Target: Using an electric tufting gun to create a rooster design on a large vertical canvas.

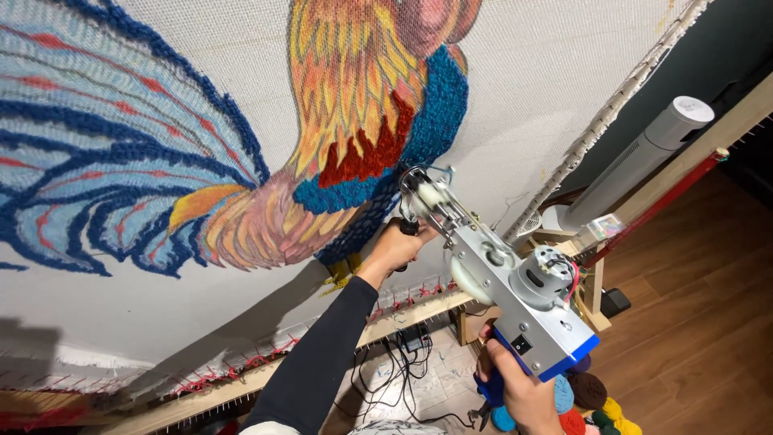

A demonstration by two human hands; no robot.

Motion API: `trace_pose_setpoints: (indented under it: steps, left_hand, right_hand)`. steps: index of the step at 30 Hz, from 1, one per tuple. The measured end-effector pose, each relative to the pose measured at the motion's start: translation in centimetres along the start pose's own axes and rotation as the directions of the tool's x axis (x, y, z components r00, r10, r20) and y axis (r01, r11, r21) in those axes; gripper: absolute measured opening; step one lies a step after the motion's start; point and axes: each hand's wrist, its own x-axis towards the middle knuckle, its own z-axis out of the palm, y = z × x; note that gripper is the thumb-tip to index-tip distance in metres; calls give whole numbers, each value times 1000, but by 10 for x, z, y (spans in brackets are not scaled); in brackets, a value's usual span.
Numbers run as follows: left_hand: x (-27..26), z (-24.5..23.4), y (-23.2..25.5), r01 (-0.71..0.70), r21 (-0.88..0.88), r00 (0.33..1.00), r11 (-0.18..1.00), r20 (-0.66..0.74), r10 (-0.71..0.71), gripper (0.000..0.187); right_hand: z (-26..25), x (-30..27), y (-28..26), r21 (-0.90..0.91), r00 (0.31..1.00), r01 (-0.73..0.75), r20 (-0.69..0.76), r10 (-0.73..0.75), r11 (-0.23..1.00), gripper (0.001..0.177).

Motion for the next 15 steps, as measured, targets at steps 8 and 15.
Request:
trace_pose_setpoints:
  steps: [8, 15]
  left_hand:
    - [-6, 5, -2, -10, -68, 1000, 998, -10, 9, 35]
    - [-27, 35, -3, -49, -81, 995, 996, 86, 56, 28]
  right_hand:
    - [-7, -9, -7, 3, 1000, 6, 15, -6, 1000, 29]
    - [-56, -21, -5, 235, 980, -78, 195, 31, 969, 50]
